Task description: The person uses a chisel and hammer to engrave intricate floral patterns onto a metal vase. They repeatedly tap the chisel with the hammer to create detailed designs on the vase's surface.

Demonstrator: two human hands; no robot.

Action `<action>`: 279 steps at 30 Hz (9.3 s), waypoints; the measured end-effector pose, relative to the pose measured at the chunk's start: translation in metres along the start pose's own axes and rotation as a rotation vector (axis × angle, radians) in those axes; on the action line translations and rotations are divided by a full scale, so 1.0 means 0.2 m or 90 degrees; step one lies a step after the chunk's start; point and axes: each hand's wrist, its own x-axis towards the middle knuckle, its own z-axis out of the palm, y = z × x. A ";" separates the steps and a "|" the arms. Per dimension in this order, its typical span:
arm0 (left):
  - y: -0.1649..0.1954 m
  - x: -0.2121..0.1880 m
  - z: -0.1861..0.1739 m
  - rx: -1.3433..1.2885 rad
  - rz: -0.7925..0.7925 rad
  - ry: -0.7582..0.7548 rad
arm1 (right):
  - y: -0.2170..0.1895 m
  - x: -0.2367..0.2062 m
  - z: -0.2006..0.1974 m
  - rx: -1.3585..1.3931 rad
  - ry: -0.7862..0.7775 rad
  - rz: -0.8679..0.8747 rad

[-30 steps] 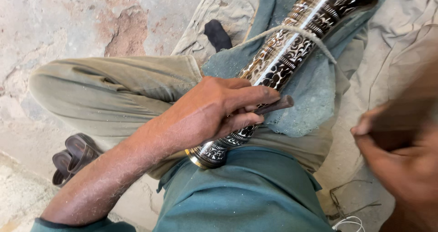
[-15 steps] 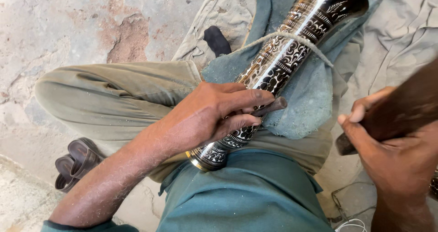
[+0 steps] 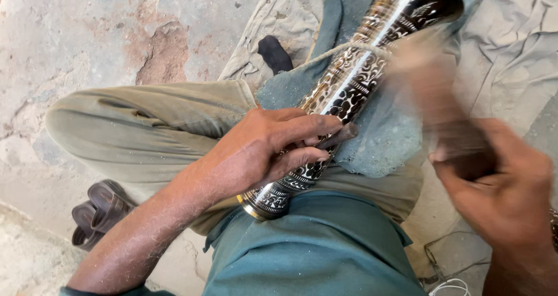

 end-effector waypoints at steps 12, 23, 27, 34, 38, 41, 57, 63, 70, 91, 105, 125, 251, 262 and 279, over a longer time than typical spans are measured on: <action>-0.02 -0.01 0.00 -0.016 -0.001 -0.003 | 0.23 -0.06 -0.02 -0.036 -0.080 0.068; 0.03 -0.01 -0.02 -0.048 0.036 0.021 | 0.15 -0.09 0.01 0.061 -0.003 0.005; 0.05 -0.02 -0.03 -0.033 -0.010 -0.010 | 0.11 -0.07 0.05 0.093 0.021 0.217; 0.00 -0.01 -0.01 -0.061 -0.027 -0.017 | 0.15 -0.07 0.03 -0.035 0.020 0.023; 0.00 -0.02 0.00 -0.069 0.022 -0.002 | 0.17 -0.09 0.02 0.084 0.032 -0.012; 0.01 -0.02 0.00 -0.043 0.045 0.007 | 0.16 -0.07 -0.03 0.005 -0.073 0.004; 0.03 0.00 0.00 -0.020 -0.005 -0.007 | 0.33 -0.06 0.05 0.008 0.008 -0.004; 0.04 0.01 -0.01 -0.030 -0.043 -0.045 | 0.26 -0.01 0.05 0.003 -0.068 0.171; 0.05 0.02 -0.05 -0.132 0.067 -0.051 | 0.27 -0.24 0.07 0.230 0.041 0.108; 0.03 0.13 -0.04 -0.050 0.070 -0.234 | 0.16 -0.30 0.13 0.003 0.078 0.026; 0.02 0.12 -0.04 -0.050 0.040 -0.208 | 0.25 -0.30 0.18 0.286 0.092 0.065; -0.04 -0.22 0.15 -0.173 -0.192 0.225 | 0.45 0.07 0.06 -0.153 0.048 0.005; -0.03 0.07 0.22 -0.195 0.440 -0.329 | 0.94 -0.58 -0.28 0.232 0.386 0.529; -0.10 0.12 0.20 -0.371 0.246 -0.421 | 0.92 -0.35 0.29 1.050 -0.397 0.295; -0.23 0.44 0.02 -0.439 -0.108 0.320 | 0.77 0.19 0.60 0.428 -0.247 0.478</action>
